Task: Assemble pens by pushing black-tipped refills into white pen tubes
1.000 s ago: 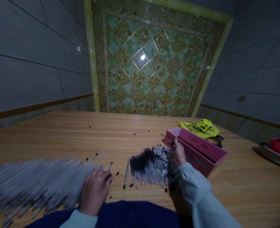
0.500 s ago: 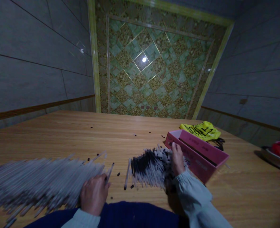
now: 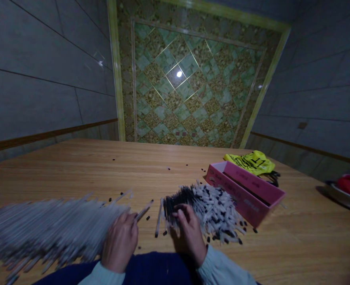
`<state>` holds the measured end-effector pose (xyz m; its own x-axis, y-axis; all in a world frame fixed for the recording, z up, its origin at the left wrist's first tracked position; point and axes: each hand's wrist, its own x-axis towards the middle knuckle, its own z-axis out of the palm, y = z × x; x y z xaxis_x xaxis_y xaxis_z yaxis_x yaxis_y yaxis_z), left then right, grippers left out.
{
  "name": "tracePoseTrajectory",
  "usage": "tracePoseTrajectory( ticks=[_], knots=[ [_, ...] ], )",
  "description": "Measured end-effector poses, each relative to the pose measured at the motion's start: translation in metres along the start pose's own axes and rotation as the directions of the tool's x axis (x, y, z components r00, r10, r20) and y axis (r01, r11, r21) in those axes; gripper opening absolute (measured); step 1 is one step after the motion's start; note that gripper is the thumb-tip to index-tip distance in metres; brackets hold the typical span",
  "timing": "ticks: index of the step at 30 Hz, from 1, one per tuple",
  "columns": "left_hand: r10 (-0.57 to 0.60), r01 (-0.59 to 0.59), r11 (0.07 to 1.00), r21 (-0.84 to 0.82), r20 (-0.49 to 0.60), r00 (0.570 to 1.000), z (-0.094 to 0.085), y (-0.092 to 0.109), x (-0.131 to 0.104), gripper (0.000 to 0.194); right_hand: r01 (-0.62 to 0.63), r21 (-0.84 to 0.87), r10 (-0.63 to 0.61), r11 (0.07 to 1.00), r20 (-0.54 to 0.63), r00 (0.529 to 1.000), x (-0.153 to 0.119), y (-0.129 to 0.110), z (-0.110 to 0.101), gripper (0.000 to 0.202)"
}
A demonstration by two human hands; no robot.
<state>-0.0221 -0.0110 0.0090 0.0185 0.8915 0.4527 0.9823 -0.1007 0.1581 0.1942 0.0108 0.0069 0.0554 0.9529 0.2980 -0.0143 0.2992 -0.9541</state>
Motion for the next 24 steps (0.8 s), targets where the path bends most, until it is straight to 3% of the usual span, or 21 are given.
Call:
tracePoseTrajectory(
  ticks=[3, 7, 11, 16, 24],
  knots=[
    [0.103, -0.111, 0.980, -0.165, -0.057, 0.993, 0.002, 0.000, 0.001, 0.031, -0.094, 0.147, 0.087, 0.985, 0.056, 0.995, -0.004, 0.013, 0.005, 0.037],
    [0.155, -0.170, 0.955, -0.244, -0.081, 0.985, 0.000, 0.003, 0.000, 0.031, -0.170, 0.286, 0.150, 0.943, 0.090, 0.984, -0.004, 0.015, 0.007, 0.041],
    [0.186, -0.202, 0.944, -0.262, -0.084, 0.979, -0.003, 0.005, 0.000, 0.029, -0.209, 0.190, 0.194, 0.959, 0.096, 0.976, -0.003, 0.013, 0.007, 0.034],
    [0.227, -0.242, 0.940, -0.242, -0.088, 0.970, -0.003, 0.004, 0.000, 0.029, -0.203, 0.085, 0.194, 0.976, 0.106, 0.975, -0.003, 0.013, 0.006, 0.039],
    [0.288, -0.311, 0.927, -0.209, -0.134, 0.948, -0.004, 0.003, 0.001, 0.027, -0.301, 0.122, 0.285, 0.946, 0.132, 0.949, -0.006, 0.004, 0.008, 0.045]
  ],
)
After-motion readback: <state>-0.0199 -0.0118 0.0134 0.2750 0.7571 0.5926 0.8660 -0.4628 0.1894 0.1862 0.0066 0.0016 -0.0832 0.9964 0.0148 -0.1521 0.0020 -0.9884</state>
